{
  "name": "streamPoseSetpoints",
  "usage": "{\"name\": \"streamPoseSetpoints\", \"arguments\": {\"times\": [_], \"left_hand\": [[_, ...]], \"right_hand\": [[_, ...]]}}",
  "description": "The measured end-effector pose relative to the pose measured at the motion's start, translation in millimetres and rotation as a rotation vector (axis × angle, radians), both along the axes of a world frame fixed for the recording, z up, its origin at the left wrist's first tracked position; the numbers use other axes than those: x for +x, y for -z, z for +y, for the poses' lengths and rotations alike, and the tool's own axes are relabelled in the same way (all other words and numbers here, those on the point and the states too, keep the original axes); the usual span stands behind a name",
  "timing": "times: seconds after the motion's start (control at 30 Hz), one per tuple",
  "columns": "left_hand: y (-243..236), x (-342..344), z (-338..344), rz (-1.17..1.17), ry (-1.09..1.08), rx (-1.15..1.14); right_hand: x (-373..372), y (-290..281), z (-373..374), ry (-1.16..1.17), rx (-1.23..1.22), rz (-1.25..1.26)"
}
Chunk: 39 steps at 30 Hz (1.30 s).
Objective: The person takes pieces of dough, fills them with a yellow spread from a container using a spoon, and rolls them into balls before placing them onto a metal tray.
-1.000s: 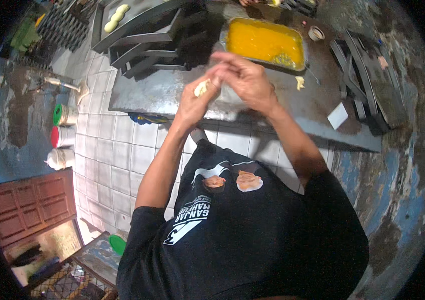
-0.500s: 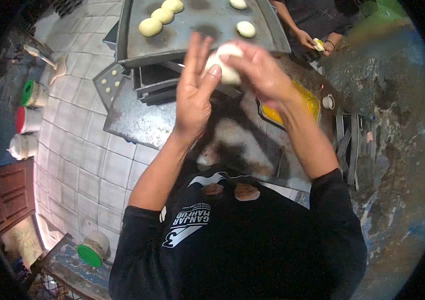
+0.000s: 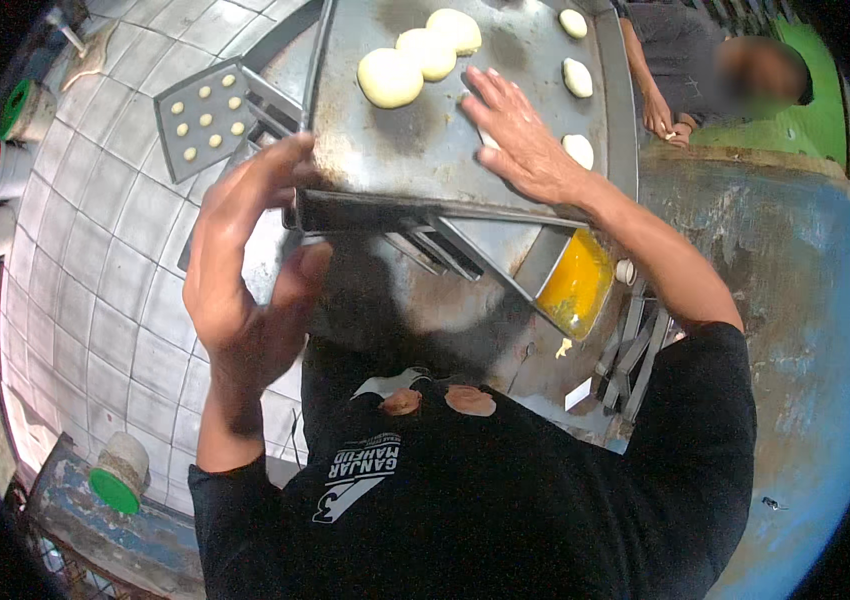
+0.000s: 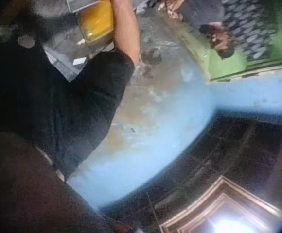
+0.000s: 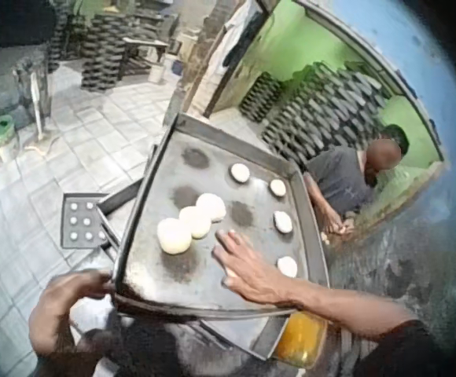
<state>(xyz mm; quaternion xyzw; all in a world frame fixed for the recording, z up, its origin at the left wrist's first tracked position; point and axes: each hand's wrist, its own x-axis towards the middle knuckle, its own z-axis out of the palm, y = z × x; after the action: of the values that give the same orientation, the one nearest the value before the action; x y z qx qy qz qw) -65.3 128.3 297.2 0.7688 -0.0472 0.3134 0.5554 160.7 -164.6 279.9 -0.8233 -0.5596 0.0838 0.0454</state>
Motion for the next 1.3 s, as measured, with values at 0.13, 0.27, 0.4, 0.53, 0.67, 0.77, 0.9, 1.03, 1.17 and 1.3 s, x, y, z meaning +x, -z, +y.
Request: {"name": "streamPoseSetpoints", "arguments": {"times": [0.13,0.27,0.4,0.53,0.67,0.77,0.9,1.03,1.17,1.3], "left_hand": [[-27,27,12,-0.006,0.082,0.116],[-44,91,-11,-0.121,0.196,0.690],[0,143,-31,0.134,0.239,1.031],[-16,149,-49,0.435,0.217,1.144],[-29,82,-169,0.124,0.293,-0.153],[-41,1,-266,0.341,0.783,-0.884],[8,-91,-373,0.297,0.559,-0.417],[45,-189,-450,0.634,0.763,-0.649],[67,-239,-476,0.606,0.864,-0.360],[170,-258,-459,0.876,0.738,-0.232]], "right_hand": [[37,-57,28,0.301,0.115,0.785],[105,-46,47,0.734,0.358,0.608],[85,-37,80,0.684,0.346,0.534],[19,-103,20,0.783,0.778,0.326],[-120,-104,-52,0.687,1.014,-0.013],[-232,-85,-111,0.772,1.004,-0.204],[-367,-29,-186,1.100,0.982,-0.045],[-474,29,-244,1.239,1.740,0.608],[-551,37,-291,1.113,1.730,0.876],[-557,102,-301,1.622,1.413,0.402]]}}
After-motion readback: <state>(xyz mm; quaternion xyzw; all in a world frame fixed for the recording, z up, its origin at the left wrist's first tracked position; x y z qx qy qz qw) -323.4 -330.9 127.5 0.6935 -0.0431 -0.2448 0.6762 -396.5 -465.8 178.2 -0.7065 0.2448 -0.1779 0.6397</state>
